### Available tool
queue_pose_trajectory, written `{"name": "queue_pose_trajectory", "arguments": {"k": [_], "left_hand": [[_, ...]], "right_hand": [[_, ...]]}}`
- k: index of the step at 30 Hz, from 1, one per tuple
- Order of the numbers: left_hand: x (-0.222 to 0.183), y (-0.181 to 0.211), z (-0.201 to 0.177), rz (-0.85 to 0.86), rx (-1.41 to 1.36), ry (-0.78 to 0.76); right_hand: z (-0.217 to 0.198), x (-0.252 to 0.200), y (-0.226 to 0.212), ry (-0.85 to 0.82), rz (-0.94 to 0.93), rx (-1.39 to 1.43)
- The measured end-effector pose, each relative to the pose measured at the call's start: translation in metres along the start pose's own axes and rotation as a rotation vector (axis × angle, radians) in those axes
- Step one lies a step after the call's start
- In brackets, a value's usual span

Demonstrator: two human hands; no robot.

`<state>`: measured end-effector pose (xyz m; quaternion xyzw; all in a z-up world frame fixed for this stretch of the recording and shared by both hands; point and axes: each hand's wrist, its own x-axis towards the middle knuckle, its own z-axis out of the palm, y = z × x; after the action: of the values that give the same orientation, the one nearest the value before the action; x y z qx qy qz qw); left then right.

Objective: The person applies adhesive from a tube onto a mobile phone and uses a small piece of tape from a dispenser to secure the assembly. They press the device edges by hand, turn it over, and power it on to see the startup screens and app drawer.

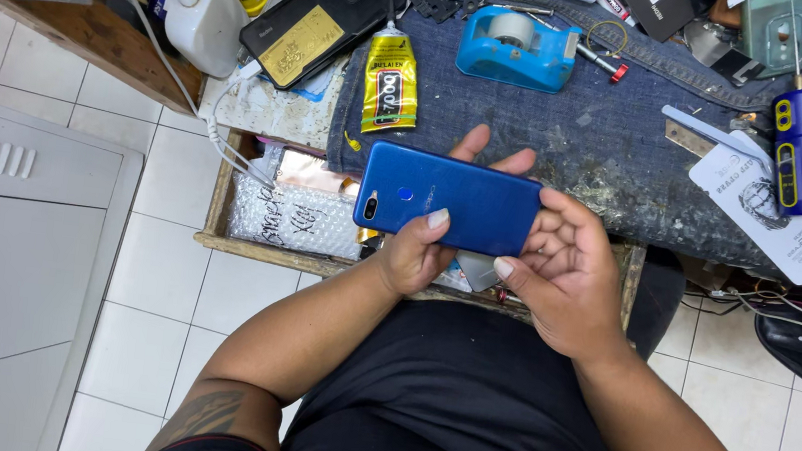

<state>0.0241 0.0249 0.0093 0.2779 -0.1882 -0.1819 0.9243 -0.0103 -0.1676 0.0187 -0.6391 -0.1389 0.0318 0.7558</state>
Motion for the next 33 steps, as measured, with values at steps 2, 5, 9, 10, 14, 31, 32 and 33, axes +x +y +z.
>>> {"name": "queue_pose_trajectory", "arguments": {"k": [2,5,9,10,14,31,32,33], "left_hand": [[0.003,-0.001,-0.002,0.019,0.047,0.004],[0.003,-0.004,-0.008,-0.033,0.084,0.025],[0.016,-0.015,-0.017,-0.209,0.241,0.184],[0.018,-0.015,-0.021,-0.324,0.178,0.254],[0.018,-0.011,-0.024,-0.469,-0.097,0.368],[0.043,0.038,-0.01,-0.937,0.642,0.285],[0.045,0.041,-0.009,-0.961,0.773,0.216],[0.047,0.047,-0.01,-0.696,1.155,0.135]], "right_hand": [[-0.003,0.001,0.0,0.015,0.069,0.208],[-0.006,0.006,0.006,0.029,0.12,0.223],[-0.029,0.027,0.012,0.132,0.215,0.141],[-0.038,0.031,0.011,0.139,0.226,0.11],[-0.074,0.054,0.007,0.189,0.308,0.032],[-0.058,0.09,-0.048,-0.016,0.66,-1.023],[-0.058,0.092,-0.05,-0.03,0.669,-1.091],[-0.059,0.096,-0.051,-0.058,0.56,-1.144]]}}
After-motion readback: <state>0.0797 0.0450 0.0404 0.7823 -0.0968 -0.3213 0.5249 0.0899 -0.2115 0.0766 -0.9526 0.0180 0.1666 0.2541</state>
